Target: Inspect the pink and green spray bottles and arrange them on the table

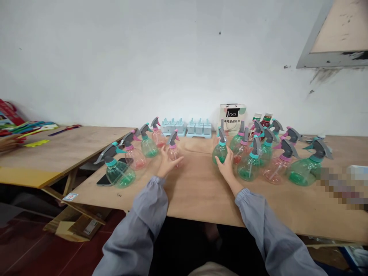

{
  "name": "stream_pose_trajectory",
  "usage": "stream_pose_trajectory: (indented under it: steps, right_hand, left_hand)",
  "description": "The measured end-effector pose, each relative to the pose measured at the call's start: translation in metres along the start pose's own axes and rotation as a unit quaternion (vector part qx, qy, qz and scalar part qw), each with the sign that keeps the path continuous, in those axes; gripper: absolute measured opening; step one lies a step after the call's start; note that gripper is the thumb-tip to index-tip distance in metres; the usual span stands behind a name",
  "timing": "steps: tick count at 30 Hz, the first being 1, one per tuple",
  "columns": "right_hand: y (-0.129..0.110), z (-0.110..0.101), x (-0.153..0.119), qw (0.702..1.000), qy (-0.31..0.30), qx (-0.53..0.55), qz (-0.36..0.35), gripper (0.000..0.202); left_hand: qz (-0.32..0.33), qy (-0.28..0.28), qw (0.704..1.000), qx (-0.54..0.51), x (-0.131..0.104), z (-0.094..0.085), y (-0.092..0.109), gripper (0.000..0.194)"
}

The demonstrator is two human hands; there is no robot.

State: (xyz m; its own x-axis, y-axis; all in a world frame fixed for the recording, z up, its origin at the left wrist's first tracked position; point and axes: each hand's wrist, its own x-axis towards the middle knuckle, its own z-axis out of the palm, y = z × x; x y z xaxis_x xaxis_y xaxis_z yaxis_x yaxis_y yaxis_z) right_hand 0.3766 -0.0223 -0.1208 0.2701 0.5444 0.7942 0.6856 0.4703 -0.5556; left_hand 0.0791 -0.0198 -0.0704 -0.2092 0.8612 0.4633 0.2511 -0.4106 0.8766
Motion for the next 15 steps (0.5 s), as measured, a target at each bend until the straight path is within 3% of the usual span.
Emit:
stream_pose_trajectory:
  steps: [3,5,9,13,15]
  right_hand:
    - [-0.001,-0.001,0.0,1.0,0.003,-0.001,0.001,0.065]
    - [-0.003,-0.002,-0.001,1.0,0.005,-0.004,0.001,0.064]
    - [-0.006,-0.003,-0.002,1.0,0.004,-0.005,-0.005,0.064]
    - [-0.01,-0.004,-0.006,1.0,-0.007,-0.009,-0.012,0.066]
    - [-0.013,-0.006,-0.009,1.0,-0.016,-0.009,-0.01,0.067]
  left_hand:
    - [-0.005,0.021,0.997,0.077,-0.007,-0.007,-0.016,0.067]
    - [-0.013,0.031,0.992,0.12,0.003,-0.007,-0.022,0.06]
    - [-0.049,0.055,0.977,0.198,0.048,0.008,-0.024,0.057]
    - [-0.089,0.065,0.972,0.207,0.094,0.027,-0.022,0.061]
    - [-0.105,0.062,0.97,0.209,0.112,0.034,-0.02,0.054]
